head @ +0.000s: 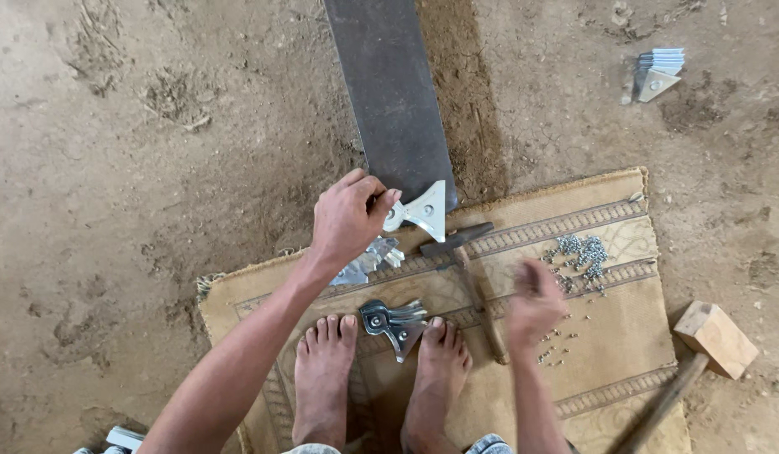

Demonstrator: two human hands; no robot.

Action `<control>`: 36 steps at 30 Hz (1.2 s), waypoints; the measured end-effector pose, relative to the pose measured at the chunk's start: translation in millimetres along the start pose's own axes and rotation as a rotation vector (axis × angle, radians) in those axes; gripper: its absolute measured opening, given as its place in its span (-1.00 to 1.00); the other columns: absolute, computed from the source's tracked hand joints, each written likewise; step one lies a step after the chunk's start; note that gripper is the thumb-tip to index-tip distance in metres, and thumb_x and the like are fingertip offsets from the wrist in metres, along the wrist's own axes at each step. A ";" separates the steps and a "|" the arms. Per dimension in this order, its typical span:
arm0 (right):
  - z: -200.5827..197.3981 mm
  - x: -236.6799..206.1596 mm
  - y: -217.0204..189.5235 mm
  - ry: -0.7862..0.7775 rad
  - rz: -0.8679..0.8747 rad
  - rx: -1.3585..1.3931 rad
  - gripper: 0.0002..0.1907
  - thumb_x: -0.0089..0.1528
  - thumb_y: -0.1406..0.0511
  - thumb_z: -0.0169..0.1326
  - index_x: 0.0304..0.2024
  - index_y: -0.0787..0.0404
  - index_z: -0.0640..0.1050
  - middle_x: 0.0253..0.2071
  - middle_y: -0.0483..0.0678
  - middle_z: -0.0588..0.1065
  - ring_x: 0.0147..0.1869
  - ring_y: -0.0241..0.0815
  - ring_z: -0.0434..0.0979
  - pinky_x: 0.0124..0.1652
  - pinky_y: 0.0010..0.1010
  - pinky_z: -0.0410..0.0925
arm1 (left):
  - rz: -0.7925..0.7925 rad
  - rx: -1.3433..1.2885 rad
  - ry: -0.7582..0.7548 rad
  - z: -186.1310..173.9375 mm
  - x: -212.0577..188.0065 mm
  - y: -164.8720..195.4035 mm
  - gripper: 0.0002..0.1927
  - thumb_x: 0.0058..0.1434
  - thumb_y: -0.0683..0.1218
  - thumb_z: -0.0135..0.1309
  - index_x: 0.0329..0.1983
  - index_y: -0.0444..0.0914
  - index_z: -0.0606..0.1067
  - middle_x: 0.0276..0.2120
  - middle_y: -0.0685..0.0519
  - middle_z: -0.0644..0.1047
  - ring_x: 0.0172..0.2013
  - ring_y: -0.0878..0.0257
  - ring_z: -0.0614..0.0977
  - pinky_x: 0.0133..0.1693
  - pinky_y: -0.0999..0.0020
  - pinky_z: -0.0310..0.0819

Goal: The person places small galvanized metal bracket pieces on a heavy steel bar anvil and strikes them with a wooden mallet to bend and shape them, setting finished pieces aside. Later they switch to a smaller hammer and continue flattening brackets one at a time, stacking completed pieces on the mat.

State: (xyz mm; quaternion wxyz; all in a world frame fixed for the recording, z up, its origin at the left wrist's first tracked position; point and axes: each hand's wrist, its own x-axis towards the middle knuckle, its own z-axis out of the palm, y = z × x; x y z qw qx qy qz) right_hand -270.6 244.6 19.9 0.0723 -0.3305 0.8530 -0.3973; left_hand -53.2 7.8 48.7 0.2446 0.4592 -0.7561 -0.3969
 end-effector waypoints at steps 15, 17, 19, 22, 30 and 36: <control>-11.6 -63.9 14.8 -0.448 -0.029 -0.618 -0.53 0.35 0.09 0.02 0.13 0.33 0.44 -0.12 0.11 0.45 0.02 0.05 0.40 -0.03 -0.03 0.28 | -0.248 -0.253 -0.152 6.8 5.2 -20.6 -0.63 0.28 0.14 0.20 -0.36 -0.27 0.62 -0.52 0.08 0.51 -0.46 0.23 0.50 -0.40 0.23 0.38; -38.1 -80.7 26.5 -0.482 0.114 -0.847 -0.62 0.40 0.06 -0.07 0.04 0.19 0.48 -0.30 -0.04 0.52 -0.20 -0.06 0.50 -0.08 -0.16 0.36 | -0.051 0.028 -0.020 6.0 3.2 -5.7 -0.66 0.25 0.11 0.21 -0.38 -0.26 0.66 -0.44 0.02 0.56 -0.41 0.06 0.61 -0.35 0.11 0.44; -59.8 -93.8 20.8 -0.391 0.105 -0.560 -0.64 0.40 0.13 -0.08 0.05 0.25 0.50 -0.39 0.08 0.52 -0.32 0.00 0.51 -0.28 -0.07 0.34 | -0.100 0.044 -0.042 2.6 4.0 4.1 -0.66 0.23 0.13 0.21 -0.39 -0.25 0.65 -0.44 0.01 0.55 -0.39 0.03 0.62 -0.34 0.07 0.45; -89.0 -101.3 -10.9 -0.395 0.157 -0.315 -0.63 0.33 0.12 -0.12 -0.07 0.22 0.56 -0.47 0.06 0.54 -0.49 -0.11 0.54 -0.42 -0.18 0.37 | -0.106 0.067 -0.033 -1.0 6.0 12.0 -0.65 0.21 0.14 0.22 -0.40 -0.24 0.65 -0.45 0.00 0.55 -0.38 0.01 0.62 -0.34 0.05 0.45; -69.8 -58.8 -54.7 -0.426 -0.091 -0.225 -0.63 0.36 0.13 -0.04 -0.05 0.33 0.47 -0.49 0.10 0.46 -0.43 -0.04 0.43 -0.40 -0.19 0.26 | -0.092 0.111 -0.028 -2.2 6.9 15.7 -0.68 0.20 0.12 0.22 -0.42 -0.22 0.65 -0.47 0.01 0.53 -0.40 0.01 0.61 -0.35 0.06 0.44; -97.3 -60.8 -64.1 -0.218 -0.202 -0.268 -0.58 0.35 0.08 -0.09 -0.17 0.35 0.49 -0.56 0.00 0.46 -0.46 -0.29 0.48 -0.41 -0.37 0.33 | -0.087 0.109 -0.017 0.3 6.3 15.5 -0.68 0.19 0.11 0.24 -0.43 -0.23 0.66 -0.48 0.02 0.53 -0.41 0.03 0.60 -0.36 0.05 0.43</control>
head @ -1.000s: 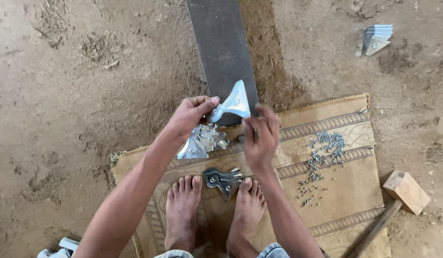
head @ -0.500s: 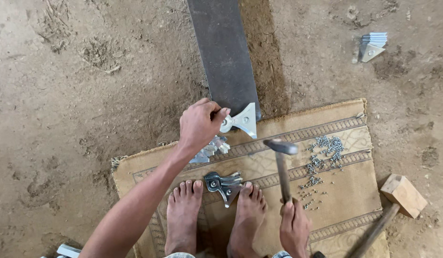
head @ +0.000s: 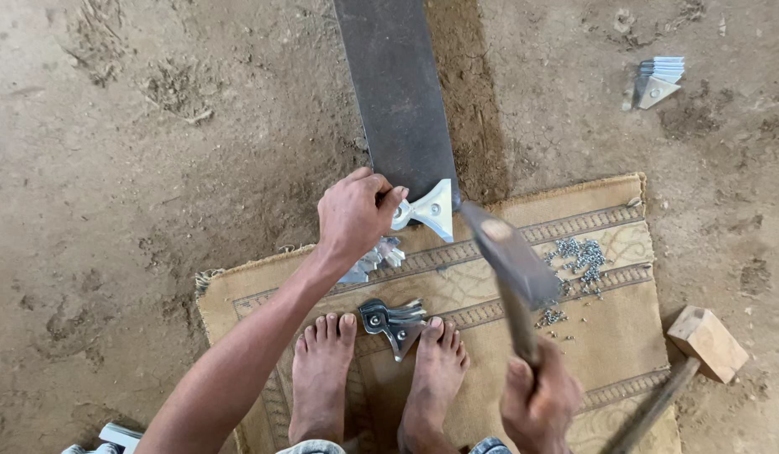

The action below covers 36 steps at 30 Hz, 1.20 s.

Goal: The person places small galvanized metal bracket pieces on a heavy steel bar anvil and strikes them with a wooden mallet to bend and shape them, setting finished pieces aside. Later they switch to a smaller hammer and continue flattening brackets one at a time, stacking completed pieces on the mat.

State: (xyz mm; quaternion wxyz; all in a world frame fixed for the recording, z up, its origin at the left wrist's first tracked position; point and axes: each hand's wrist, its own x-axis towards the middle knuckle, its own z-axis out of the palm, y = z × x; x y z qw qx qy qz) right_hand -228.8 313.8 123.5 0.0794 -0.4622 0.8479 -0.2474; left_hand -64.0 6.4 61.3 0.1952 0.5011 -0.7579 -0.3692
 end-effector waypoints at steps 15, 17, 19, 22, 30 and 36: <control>-4.0 15.8 -19.2 0.114 -0.045 -0.026 -0.74 0.31 0.21 0.00 -0.13 0.31 0.48 -0.44 -0.01 0.50 -0.44 -0.24 0.49 -0.41 -0.34 0.35 | -0.006 0.023 0.003 7.1 3.0 -2.4 -0.68 0.18 0.12 0.23 -0.45 -0.22 0.66 -0.47 0.01 0.54 -0.40 0.01 0.61 -0.37 0.04 0.44; -18.2 12.4 -22.5 0.202 0.022 0.141 -0.79 0.31 0.27 0.02 -0.12 0.31 0.47 -0.38 -0.02 0.51 -0.40 -0.26 0.48 -0.38 -0.33 0.35 | -0.036 0.000 -0.029 6.8 3.8 -2.8 -0.68 0.18 0.13 0.22 -0.43 -0.22 0.65 -0.48 0.02 0.54 -0.43 0.01 0.61 -0.38 0.04 0.44; -23.3 13.5 -20.1 0.084 0.212 0.438 -0.88 0.36 0.36 0.03 -0.09 0.29 0.49 -0.35 -0.03 0.50 -0.33 -0.22 0.46 -0.30 -0.25 0.34 | -0.039 -0.002 -0.028 5.5 4.2 -2.2 -0.67 0.18 0.13 0.22 -0.44 -0.23 0.65 -0.47 0.00 0.54 -0.41 0.00 0.62 -0.36 0.03 0.44; -4.8 23.1 -1.2 0.239 -0.096 0.598 -0.81 0.34 0.30 0.05 -0.04 0.25 0.46 -0.28 -0.05 0.51 -0.25 -0.21 0.50 -0.17 -0.28 0.40 | -0.028 -0.001 -0.012 2.7 4.3 0.1 -0.68 0.17 0.11 0.23 -0.44 -0.23 0.66 -0.46 -0.01 0.55 -0.40 -0.03 0.62 -0.35 0.02 0.45; 89.1 -2.7 68.3 -0.081 0.128 -0.123 -0.63 0.34 0.13 -0.08 -0.08 0.33 0.50 -0.49 0.14 0.50 -0.44 0.12 0.50 -0.39 -0.04 0.33 | 0.026 -0.025 -0.030 5.9 -2.7 -5.3 -0.69 0.17 0.10 0.22 -0.47 -0.24 0.65 -0.45 -0.04 0.57 -0.41 -0.03 0.63 -0.36 0.02 0.47; 89.6 -24.3 112.7 -0.495 0.245 -0.335 -0.54 0.40 0.00 -0.21 -0.11 0.23 0.49 -0.56 0.08 0.46 -0.48 0.06 0.47 -0.40 -0.05 0.33 | 0.074 0.019 -0.417 12.6 -96.3 -29.5 -0.65 0.20 0.14 0.20 -0.46 -0.23 0.66 -0.39 -0.08 0.58 -0.48 0.03 0.64 -0.43 0.05 0.52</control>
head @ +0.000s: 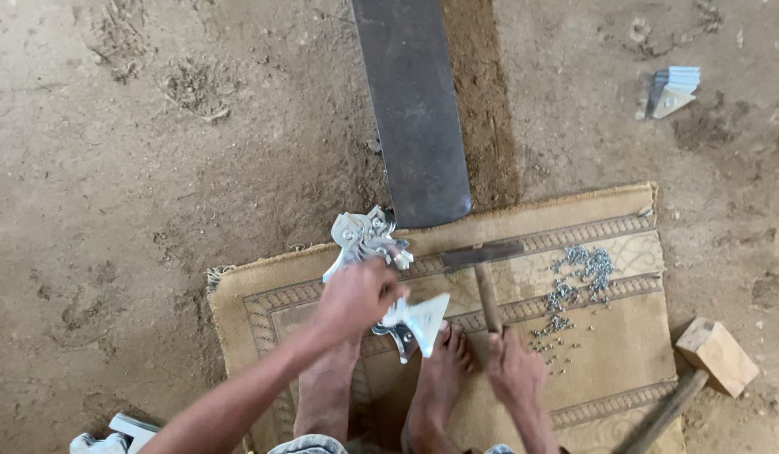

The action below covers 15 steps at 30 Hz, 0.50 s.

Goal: The person places small galvanized metal bracket pieces on a heavy steel bar anvil and strikes them with a wooden mallet to bend and shape them, setting finished pieces aside. Later they switch to a smaller hammer and continue flattening brackets one at a time, stacking completed pieces on the mat.

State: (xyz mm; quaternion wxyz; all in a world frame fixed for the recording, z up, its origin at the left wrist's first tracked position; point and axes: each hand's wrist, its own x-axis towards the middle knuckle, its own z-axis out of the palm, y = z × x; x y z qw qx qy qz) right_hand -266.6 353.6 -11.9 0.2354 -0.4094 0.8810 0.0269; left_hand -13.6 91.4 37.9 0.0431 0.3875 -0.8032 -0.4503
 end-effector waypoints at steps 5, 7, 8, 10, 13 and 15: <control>-30.3 20.3 26.6 0.493 -0.057 -0.017 -0.64 0.37 0.12 -0.06 -0.01 0.28 0.47 -0.16 0.19 0.46 -0.16 0.18 0.51 -0.20 -0.07 0.38 | 0.105 0.246 0.011 41.2 -39.4 -2.6 -0.68 0.24 0.14 0.12 -0.36 -0.18 0.65 -0.24 0.01 0.61 -0.07 0.05 0.64 -0.05 0.04 0.52; -30.5 30.0 19.1 0.524 -0.069 -0.072 -0.70 0.34 0.16 0.03 -0.05 0.24 0.50 -0.12 0.18 0.46 -0.07 0.21 0.52 -0.13 -0.06 0.38 | 0.057 0.287 -0.062 29.8 -34.8 -11.6 -0.57 0.24 0.24 0.11 -0.12 -0.19 0.61 -0.08 -0.07 0.56 0.00 0.01 0.56 -0.01 0.00 0.44; -32.0 31.8 18.4 0.436 -0.003 -0.061 -0.76 0.35 0.19 0.04 -0.09 0.23 0.52 -0.14 0.16 0.48 -0.08 0.18 0.53 -0.14 -0.06 0.38 | 0.028 0.297 -0.101 23.5 -32.9 -14.1 -0.48 0.24 0.29 0.10 0.00 -0.19 0.59 0.00 -0.11 0.53 0.03 -0.01 0.52 0.01 -0.02 0.40; -34.2 26.0 23.3 0.332 0.084 -0.041 -0.83 0.37 0.22 0.06 -0.13 0.19 0.54 -0.13 0.11 0.50 -0.10 0.15 0.54 -0.15 -0.06 0.37 | 0.034 0.380 0.050 -0.8 -30.0 -29.2 -0.47 0.25 0.23 0.12 0.17 -0.13 0.48 0.03 -0.05 0.51 0.09 -0.04 0.49 0.08 -0.03 0.36; -28.0 20.9 28.8 0.397 0.108 0.027 -0.84 0.38 0.23 0.06 -0.12 0.18 0.56 -0.12 0.07 0.53 -0.11 0.14 0.54 -0.15 -0.07 0.38 | -0.173 0.453 -0.069 -33.4 -24.1 -41.8 -0.21 0.11 0.23 0.17 0.39 -0.10 0.30 0.13 0.00 0.44 0.13 0.08 0.45 0.14 0.05 0.34; -21.0 17.5 36.2 0.510 0.061 0.075 -0.83 0.39 0.24 0.06 -0.14 0.21 0.56 -0.16 0.07 0.55 -0.12 0.09 0.56 -0.16 -0.09 0.40 | -0.116 0.480 -0.055 -43.3 -27.1 -44.8 -0.25 0.11 0.18 0.17 0.36 -0.10 0.30 0.09 0.05 0.46 0.14 0.10 0.48 0.14 0.08 0.38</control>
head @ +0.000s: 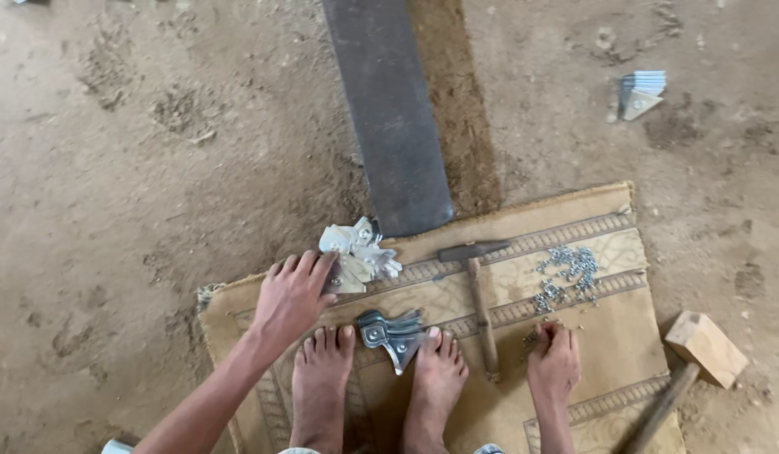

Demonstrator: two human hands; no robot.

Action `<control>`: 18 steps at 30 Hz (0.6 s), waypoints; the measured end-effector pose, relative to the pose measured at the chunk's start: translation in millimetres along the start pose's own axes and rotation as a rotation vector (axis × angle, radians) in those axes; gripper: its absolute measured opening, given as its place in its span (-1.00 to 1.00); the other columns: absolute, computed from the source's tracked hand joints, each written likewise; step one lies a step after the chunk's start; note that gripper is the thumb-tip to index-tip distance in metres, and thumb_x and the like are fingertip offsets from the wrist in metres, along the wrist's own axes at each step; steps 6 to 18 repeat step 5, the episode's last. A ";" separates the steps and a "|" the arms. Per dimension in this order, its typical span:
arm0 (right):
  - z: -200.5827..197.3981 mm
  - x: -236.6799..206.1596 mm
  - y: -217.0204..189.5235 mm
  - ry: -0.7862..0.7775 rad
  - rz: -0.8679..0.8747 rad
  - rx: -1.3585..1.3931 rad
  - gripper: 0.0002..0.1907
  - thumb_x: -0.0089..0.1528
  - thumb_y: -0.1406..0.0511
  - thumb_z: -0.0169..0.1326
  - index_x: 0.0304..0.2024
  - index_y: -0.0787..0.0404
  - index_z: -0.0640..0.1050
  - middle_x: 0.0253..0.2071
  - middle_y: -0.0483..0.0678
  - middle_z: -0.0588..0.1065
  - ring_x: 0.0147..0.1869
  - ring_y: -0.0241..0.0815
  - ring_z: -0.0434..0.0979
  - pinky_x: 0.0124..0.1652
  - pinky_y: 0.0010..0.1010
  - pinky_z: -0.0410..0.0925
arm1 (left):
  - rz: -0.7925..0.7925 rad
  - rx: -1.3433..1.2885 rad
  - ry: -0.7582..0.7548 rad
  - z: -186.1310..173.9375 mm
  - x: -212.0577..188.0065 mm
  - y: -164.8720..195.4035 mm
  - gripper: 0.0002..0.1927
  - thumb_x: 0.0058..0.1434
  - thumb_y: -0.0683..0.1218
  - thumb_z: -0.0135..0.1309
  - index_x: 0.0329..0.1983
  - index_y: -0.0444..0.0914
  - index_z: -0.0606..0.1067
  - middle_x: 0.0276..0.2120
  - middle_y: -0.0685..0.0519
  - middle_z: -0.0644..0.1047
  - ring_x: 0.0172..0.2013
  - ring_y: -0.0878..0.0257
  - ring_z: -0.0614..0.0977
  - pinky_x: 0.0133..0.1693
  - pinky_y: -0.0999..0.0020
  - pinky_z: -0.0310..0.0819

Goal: The person places small galvanized metal bracket pieces on a heavy steel bar anvil and strikes them with a wooden mallet to bend and shape them, setting finished pieces aside. Later they switch to a smaller hammer and continue flattening brackets one at a time, stacking completed pieces on the mat.

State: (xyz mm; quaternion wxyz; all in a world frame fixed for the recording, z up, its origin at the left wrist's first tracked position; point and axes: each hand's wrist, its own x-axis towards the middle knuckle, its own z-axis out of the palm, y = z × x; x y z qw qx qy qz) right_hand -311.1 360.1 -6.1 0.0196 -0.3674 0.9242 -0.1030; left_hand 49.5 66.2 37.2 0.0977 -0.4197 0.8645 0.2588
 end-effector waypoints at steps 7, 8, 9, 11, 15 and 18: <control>-2.6 -6.1 42.2 -0.025 0.244 0.151 -0.76 0.47 0.22 0.00 -0.01 0.28 0.53 -0.23 0.07 0.61 -0.29 -0.11 0.62 -0.27 -0.28 0.48 | 0.052 -0.061 -0.107 3.6 4.9 -20.8 -0.25 0.25 0.21 0.08 0.43 -0.13 0.21 0.12 0.03 0.45 0.14 0.12 0.49 0.17 0.08 0.37; -2.6 -6.1 42.2 -0.025 0.244 0.151 -0.76 0.47 0.22 0.00 -0.01 0.28 0.53 -0.23 0.07 0.61 -0.29 -0.11 0.62 -0.27 -0.28 0.48 | 0.052 -0.061 -0.107 3.6 4.9 -20.8 -0.25 0.25 0.21 0.08 0.43 -0.13 0.21 0.12 0.03 0.45 0.14 0.12 0.49 0.17 0.08 0.37; -2.6 -6.1 42.2 -0.025 0.244 0.151 -0.76 0.47 0.22 0.00 -0.01 0.28 0.53 -0.23 0.07 0.61 -0.29 -0.11 0.62 -0.27 -0.28 0.48 | 0.052 -0.061 -0.107 3.6 4.9 -20.8 -0.25 0.25 0.21 0.08 0.43 -0.13 0.21 0.12 0.03 0.45 0.14 0.12 0.49 0.17 0.08 0.37; -2.6 -6.1 42.2 -0.025 0.244 0.151 -0.76 0.47 0.22 0.00 -0.01 0.28 0.53 -0.23 0.07 0.61 -0.29 -0.11 0.62 -0.27 -0.28 0.48 | 0.052 -0.061 -0.107 3.6 4.9 -20.8 -0.25 0.25 0.21 0.08 0.43 -0.13 0.21 0.12 0.03 0.45 0.14 0.12 0.49 0.17 0.08 0.37; -2.6 -6.1 42.2 -0.025 0.244 0.151 -0.76 0.47 0.22 0.00 -0.01 0.28 0.53 -0.23 0.07 0.61 -0.29 -0.11 0.62 -0.27 -0.28 0.48 | 0.052 -0.061 -0.107 3.6 4.9 -20.8 -0.25 0.25 0.21 0.08 0.43 -0.13 0.21 0.12 0.03 0.45 0.14 0.12 0.49 0.17 0.08 0.37; -2.6 -6.1 42.2 -0.025 0.244 0.151 -0.76 0.47 0.22 0.00 -0.01 0.28 0.53 -0.23 0.07 0.61 -0.29 -0.11 0.62 -0.27 -0.28 0.48 | 0.052 -0.061 -0.107 3.6 4.9 -20.8 -0.25 0.25 0.21 0.08 0.43 -0.13 0.21 0.12 0.03 0.45 0.14 0.12 0.49 0.17 0.08 0.37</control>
